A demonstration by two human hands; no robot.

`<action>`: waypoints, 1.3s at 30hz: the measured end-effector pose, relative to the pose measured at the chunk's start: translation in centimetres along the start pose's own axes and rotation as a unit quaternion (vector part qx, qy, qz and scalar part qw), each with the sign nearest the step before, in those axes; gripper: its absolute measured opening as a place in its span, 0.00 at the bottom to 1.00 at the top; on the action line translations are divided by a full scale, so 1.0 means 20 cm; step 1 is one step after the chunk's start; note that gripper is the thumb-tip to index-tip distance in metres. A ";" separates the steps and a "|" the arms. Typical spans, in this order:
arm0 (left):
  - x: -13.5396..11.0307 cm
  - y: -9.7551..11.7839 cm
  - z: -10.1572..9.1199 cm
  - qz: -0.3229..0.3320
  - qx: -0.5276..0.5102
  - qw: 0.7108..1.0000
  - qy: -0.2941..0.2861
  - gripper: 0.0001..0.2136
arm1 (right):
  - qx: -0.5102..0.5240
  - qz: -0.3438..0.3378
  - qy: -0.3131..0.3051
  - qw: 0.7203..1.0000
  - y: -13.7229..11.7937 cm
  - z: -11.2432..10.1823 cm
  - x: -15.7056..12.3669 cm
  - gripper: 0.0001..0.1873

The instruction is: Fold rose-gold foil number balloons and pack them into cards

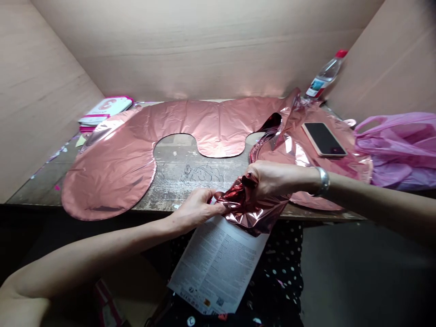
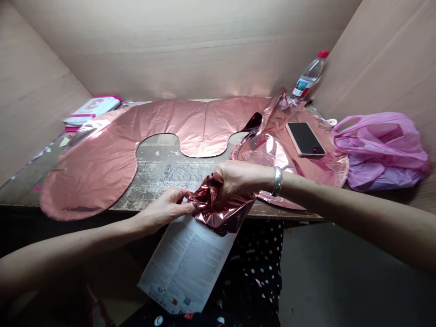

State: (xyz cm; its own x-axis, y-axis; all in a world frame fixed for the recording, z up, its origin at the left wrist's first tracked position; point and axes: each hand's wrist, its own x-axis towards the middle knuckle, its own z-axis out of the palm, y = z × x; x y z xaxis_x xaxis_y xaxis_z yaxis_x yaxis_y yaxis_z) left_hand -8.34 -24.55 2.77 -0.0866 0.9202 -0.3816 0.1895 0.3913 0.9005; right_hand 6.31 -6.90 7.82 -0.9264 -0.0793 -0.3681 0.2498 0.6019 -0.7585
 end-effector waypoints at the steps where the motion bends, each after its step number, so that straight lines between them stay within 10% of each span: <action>1: 0.00 0.00 0.01 0.003 -0.002 1.000 0.006 0.12 | -0.009 0.003 0.005 1.000 0.00 0.00 0.01 0.16; 6: 0.00 -0.02 0.04 0.033 -0.091 0.995 -0.002 0.23 | -0.075 0.043 0.042 0.995 0.01 0.01 0.02 0.12; 20: 0.03 -0.06 0.07 0.038 -0.124 0.991 0.025 0.15 | -0.101 0.018 0.049 0.994 -0.01 0.02 0.02 0.12; 32: -0.13 -0.16 -0.05 -0.025 -0.308 0.931 -0.197 0.24 | 0.066 -0.013 -0.031 0.997 0.08 0.10 0.06 0.13; 39: -0.22 -0.22 -0.01 -0.053 -0.311 0.943 -0.109 0.19 | 0.133 0.033 -0.038 0.990 0.05 0.02 0.06 0.16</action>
State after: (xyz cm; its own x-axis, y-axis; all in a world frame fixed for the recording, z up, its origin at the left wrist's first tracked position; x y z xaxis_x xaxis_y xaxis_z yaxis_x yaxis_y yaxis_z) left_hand -9.05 -30.22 0.54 0.1441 0.8814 -0.4498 -0.4241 0.4657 0.7767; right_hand 5.57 -6.67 6.33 -0.8839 -0.1125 -0.4540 0.3845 0.3782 -0.8421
